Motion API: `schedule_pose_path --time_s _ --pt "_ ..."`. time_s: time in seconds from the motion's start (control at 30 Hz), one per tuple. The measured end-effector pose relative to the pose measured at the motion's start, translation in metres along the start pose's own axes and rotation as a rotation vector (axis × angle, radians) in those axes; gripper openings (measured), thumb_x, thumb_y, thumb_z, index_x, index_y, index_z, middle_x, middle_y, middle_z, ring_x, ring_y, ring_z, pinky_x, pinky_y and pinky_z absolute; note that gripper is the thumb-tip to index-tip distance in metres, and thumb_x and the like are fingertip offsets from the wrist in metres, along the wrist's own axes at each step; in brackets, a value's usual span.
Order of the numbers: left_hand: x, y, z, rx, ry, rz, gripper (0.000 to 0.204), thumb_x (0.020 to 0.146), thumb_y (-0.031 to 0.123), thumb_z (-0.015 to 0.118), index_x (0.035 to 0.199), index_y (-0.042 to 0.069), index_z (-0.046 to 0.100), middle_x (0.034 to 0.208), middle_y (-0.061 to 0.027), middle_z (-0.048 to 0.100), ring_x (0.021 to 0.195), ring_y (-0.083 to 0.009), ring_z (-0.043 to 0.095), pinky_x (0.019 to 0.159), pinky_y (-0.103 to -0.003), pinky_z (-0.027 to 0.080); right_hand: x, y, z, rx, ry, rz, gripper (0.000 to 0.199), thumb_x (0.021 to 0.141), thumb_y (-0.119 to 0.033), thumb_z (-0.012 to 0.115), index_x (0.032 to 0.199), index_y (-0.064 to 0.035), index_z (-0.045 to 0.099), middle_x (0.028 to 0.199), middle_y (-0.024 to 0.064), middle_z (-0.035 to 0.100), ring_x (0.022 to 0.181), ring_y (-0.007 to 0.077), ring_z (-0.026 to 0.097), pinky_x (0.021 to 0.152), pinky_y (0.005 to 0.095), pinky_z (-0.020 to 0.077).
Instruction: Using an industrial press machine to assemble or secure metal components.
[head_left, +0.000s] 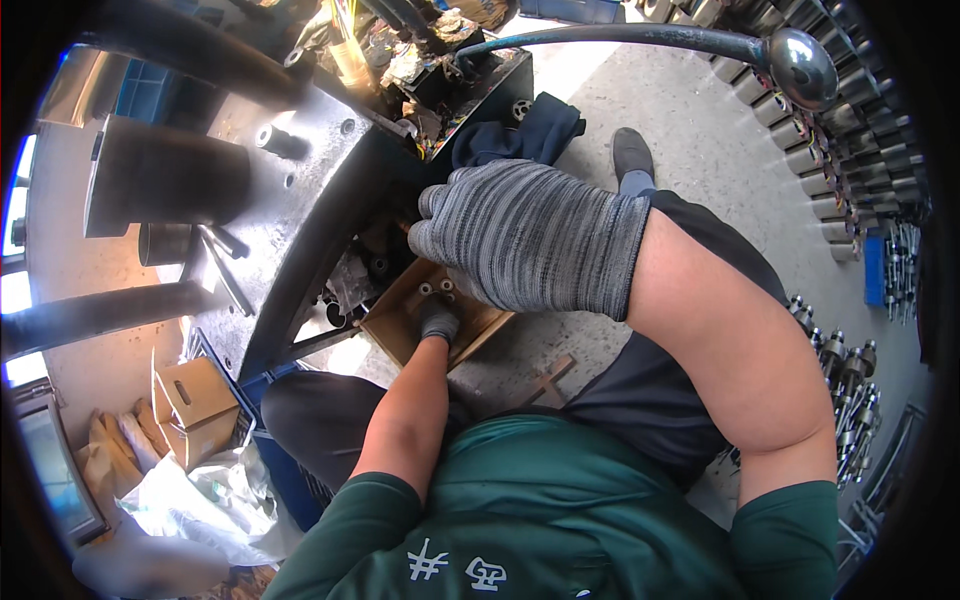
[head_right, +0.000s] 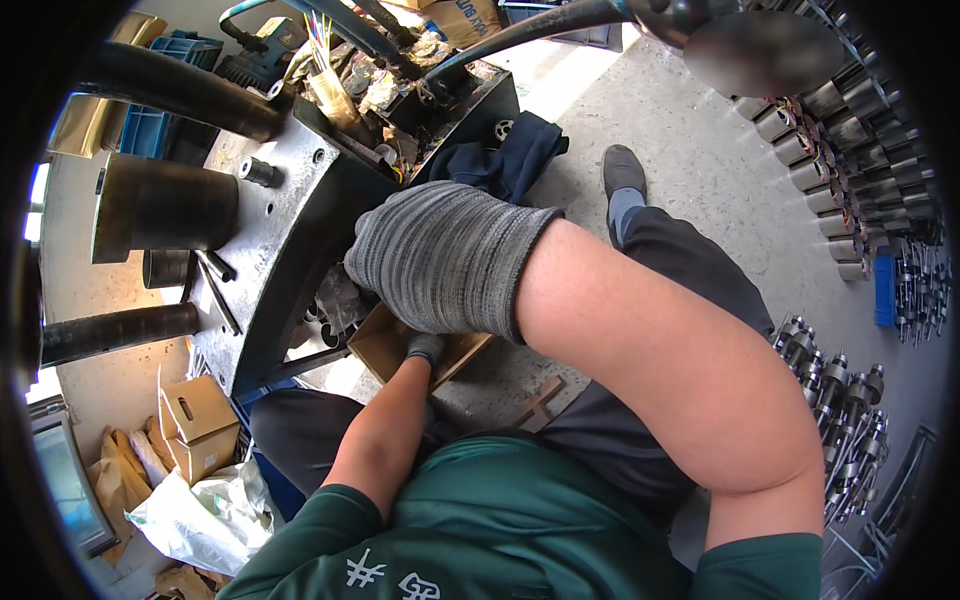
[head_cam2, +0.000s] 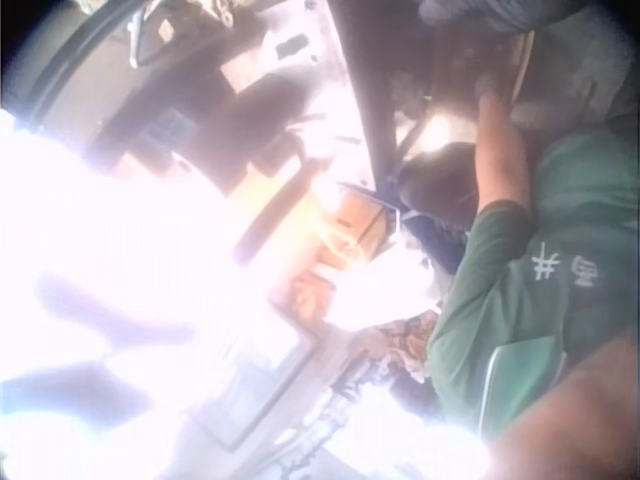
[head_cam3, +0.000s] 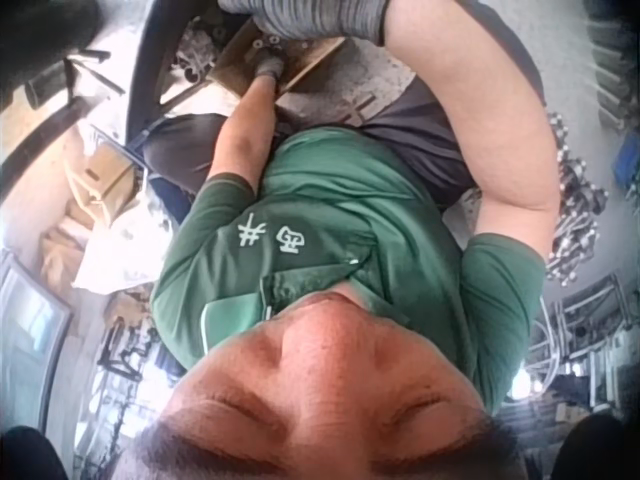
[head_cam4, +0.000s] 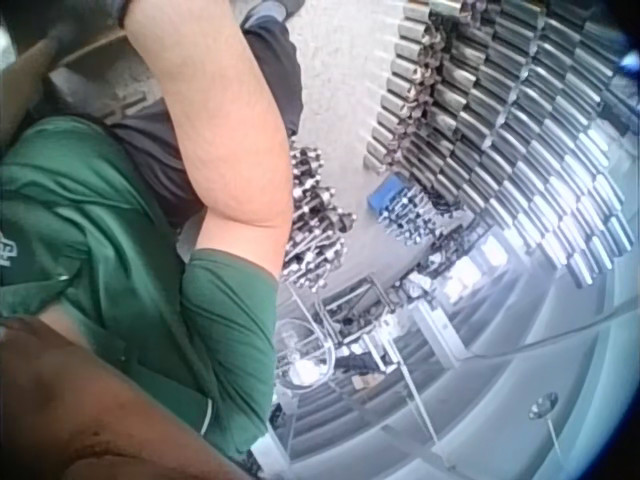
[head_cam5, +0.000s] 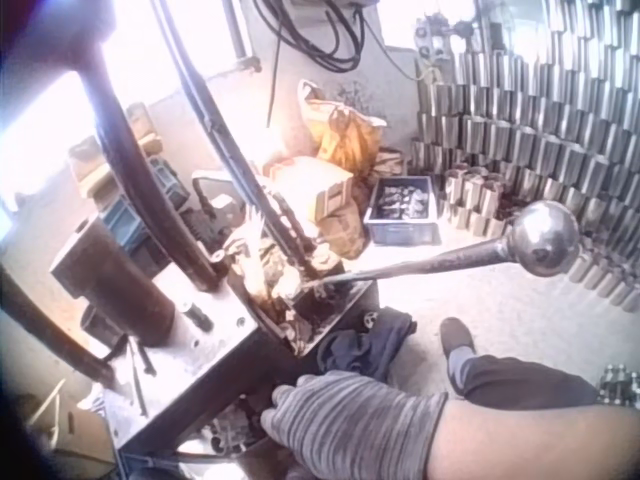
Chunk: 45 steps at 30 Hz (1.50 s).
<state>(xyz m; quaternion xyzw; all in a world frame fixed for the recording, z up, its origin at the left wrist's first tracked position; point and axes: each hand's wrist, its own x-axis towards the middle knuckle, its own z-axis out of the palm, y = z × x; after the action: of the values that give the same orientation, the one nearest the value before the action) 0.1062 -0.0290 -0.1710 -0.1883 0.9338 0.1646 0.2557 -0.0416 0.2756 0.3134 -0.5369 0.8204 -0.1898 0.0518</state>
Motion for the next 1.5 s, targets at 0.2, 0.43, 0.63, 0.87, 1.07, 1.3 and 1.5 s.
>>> schedule_pose_path --time_s 0.2,0.43,0.63,0.87,1.07,1.3,1.5 --pt "-0.023 0.106 -0.006 -0.122 0.023 -0.045 0.052 0.093 0.031 0.060 0.128 -0.007 0.059 0.128 -0.0317 0.062 0.123 -0.0416 0.060 0.102 -0.047 0.050 -0.022 0.016 0.013 -0.009 -0.112 0.110 0.029 0.089 -0.019 0.065 0.112 -0.0025 0.068 0.098 0.0139 0.064 0.093 0.0291 0.067 0.084 0.0408 0.0549" --pt "0.023 -0.012 0.048 -0.325 0.177 -0.047 0.052 0.093 0.028 0.066 0.131 -0.006 0.055 0.135 -0.0289 0.059 0.126 -0.0400 0.059 0.103 -0.046 0.048 0.007 -0.003 0.008 -0.011 -0.114 0.002 0.028 0.089 -0.019 0.065 0.111 -0.0030 0.068 0.098 0.0137 0.064 0.096 0.0286 0.067 0.086 0.0404 0.0549" --pt "-0.006 0.001 -0.013 -0.040 0.250 0.091 0.048 0.090 0.026 0.066 0.131 0.003 0.060 0.135 -0.0244 0.060 0.129 -0.0387 0.054 0.104 -0.046 0.047 0.005 -0.006 0.005 -0.006 -0.120 0.023 0.025 0.090 -0.018 0.063 0.108 -0.0029 0.068 0.098 0.0141 0.065 0.095 0.0290 0.067 0.084 0.0401 0.0555" --pt "-0.009 0.019 -0.023 0.144 0.143 0.124 0.045 0.097 0.028 0.055 0.135 0.003 0.058 0.140 -0.0235 0.056 0.131 -0.0388 0.053 0.113 -0.046 0.040 -0.002 0.001 0.010 -0.007 -0.161 0.036 0.025 0.089 -0.016 0.061 0.109 -0.0021 0.068 0.096 0.0149 0.066 0.092 0.0306 0.068 0.081 0.0414 0.0560" --pt "-0.011 0.025 -0.017 0.041 0.190 0.113 0.045 0.098 0.025 0.055 0.137 0.004 0.056 0.140 -0.0252 0.055 0.132 -0.0403 0.052 0.112 -0.046 0.041 -0.007 0.004 0.013 0.014 -0.166 0.064 0.026 0.089 -0.015 0.061 0.110 -0.0018 0.069 0.099 0.0163 0.066 0.094 0.0314 0.068 0.083 0.0423 0.0561" --pt "0.019 -0.032 0.009 0.064 0.296 0.132 0.048 0.090 0.030 0.065 0.131 0.005 0.059 0.132 -0.0242 0.059 0.127 -0.0418 0.055 0.109 -0.047 0.043 0.003 -0.007 0.000 0.019 -0.179 0.043 0.026 0.090 -0.014 0.060 0.112 -0.0023 0.068 0.101 0.0170 0.067 0.097 0.0319 0.068 0.085 0.0432 0.0564" --pt "-0.001 0.049 -0.003 -0.123 0.182 0.038 0.046 0.088 0.029 0.066 0.127 0.005 0.061 0.126 -0.0239 0.063 0.121 -0.0427 0.059 0.102 -0.048 0.048 -0.013 0.005 0.012 0.033 -0.185 0.115 0.024 0.091 -0.014 0.059 0.110 -0.0027 0.068 0.101 0.0165 0.067 0.096 0.0316 0.068 0.085 0.0431 0.0561"
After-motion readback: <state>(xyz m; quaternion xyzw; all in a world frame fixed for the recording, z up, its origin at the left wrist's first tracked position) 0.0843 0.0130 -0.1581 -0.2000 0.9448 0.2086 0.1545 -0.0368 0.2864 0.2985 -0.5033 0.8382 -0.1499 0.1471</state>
